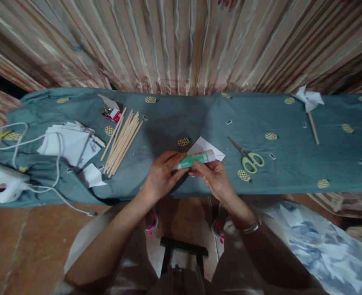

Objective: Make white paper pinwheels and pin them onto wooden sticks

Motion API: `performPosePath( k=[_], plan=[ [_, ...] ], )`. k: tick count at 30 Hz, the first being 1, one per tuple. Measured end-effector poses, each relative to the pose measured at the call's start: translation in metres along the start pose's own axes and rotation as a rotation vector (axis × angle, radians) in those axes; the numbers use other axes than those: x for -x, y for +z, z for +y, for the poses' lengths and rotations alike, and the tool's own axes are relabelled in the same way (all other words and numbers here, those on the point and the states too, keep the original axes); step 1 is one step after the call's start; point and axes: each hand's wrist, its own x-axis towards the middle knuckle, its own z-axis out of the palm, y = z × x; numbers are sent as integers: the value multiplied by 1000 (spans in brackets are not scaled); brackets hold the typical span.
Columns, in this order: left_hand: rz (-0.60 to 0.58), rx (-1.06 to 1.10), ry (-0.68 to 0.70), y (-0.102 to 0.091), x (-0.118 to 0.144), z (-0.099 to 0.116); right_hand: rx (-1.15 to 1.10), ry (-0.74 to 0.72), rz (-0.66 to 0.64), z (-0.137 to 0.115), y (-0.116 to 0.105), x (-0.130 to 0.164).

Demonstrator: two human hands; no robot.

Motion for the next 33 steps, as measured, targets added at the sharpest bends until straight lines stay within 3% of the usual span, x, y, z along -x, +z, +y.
performPosePath(
  k=[3,7,10,13,17,20,25,33],
  plan=[
    [24,5,-166,-13,-1,-14,81,-61,-26,0,-4,3],
    [119,-210,-366,-39,1,-49,209,-159,-10,-5,-20,7],
    [87,-346,-395,-55,4,-69,316,-248,29,-9,-36,9],
    [89,-451,-315,-58,4,-67,464,-343,112,-13,-54,10],
    [79,-396,6,-31,2,-34,856,-510,139,-19,-71,15],
    [-109,-259,246,3,3,-7,1096,-644,22,-19,-76,19],
    [-201,-206,276,36,-1,9,1246,-687,-73,-14,-76,20],
    [-184,-242,305,44,-7,4,1279,-687,-92,-12,-78,19]
  ],
)
